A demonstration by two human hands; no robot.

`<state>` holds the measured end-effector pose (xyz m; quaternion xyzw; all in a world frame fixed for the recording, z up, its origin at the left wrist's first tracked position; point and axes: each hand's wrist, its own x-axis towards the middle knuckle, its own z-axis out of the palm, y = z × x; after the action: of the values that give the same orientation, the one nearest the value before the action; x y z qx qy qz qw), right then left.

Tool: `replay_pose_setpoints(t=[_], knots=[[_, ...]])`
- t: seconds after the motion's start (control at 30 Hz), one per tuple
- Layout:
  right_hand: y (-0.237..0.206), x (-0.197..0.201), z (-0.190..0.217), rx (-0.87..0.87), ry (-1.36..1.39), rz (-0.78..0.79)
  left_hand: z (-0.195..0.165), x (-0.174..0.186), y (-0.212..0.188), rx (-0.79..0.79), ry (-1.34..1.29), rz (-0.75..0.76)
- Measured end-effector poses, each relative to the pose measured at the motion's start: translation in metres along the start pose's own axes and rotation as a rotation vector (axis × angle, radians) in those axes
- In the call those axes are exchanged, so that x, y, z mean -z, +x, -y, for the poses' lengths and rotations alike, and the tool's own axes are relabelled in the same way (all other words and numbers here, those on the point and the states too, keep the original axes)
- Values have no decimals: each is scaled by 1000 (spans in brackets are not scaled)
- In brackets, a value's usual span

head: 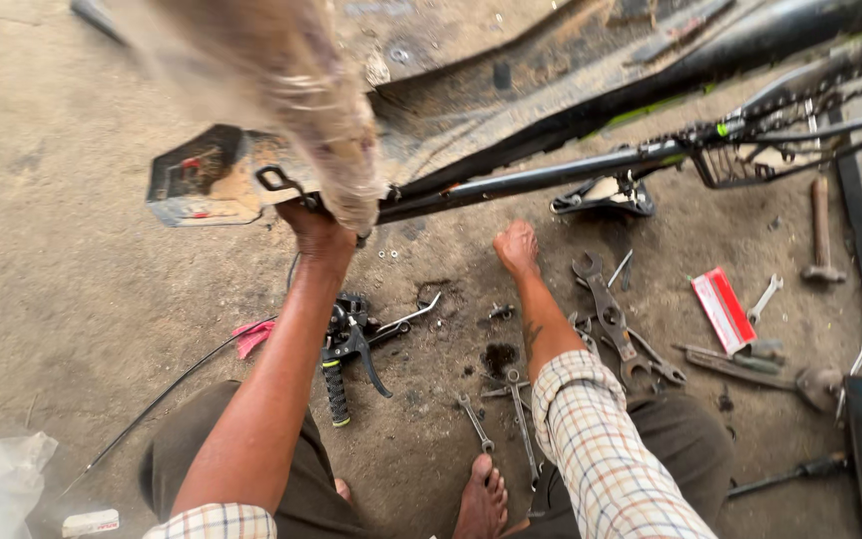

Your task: The person sits on the ground and works on a bicycle frame, using a wrench to tighten bolts on the front fork area. They handle a metal mudguard, aligning it with the frame and securing it with bolts and a wrench.

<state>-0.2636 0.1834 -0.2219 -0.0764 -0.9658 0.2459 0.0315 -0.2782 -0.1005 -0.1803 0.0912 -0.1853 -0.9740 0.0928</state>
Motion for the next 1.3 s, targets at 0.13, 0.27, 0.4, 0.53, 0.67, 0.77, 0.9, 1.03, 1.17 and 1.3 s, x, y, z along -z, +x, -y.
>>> replay_pose_setpoints(t=[0.13,0.27,0.4,0.53,0.67,0.77,0.9,1.03,1.17,1.3], knots=[[-6,-1,3,78,-26,-3,-1,0,-4,11,-12,9],[-14,5,1,45,13,35,-5,-4,-11,20,-4,8],[-21,19,2,141,-23,-5,-7,-13,-15,22,6,14],[-23,35,7,162,-4,30,-7,-20,-17,18,7,13],[-21,46,7,127,-11,170,-7,-23,-22,8,7,1],[-24,44,9,18,-28,262,-8,-23,-26,-1,3,0],[-45,33,31,-241,369,-28,-9,-25,-30,-32,2,2],[-91,33,76,-285,1215,-169,-9,-31,-29,-58,-23,17],[-121,76,131,44,1520,-120,-11,-41,-28,-76,-27,31],[-109,115,176,191,1571,-9,-14,-53,-33,-79,-82,-44]])
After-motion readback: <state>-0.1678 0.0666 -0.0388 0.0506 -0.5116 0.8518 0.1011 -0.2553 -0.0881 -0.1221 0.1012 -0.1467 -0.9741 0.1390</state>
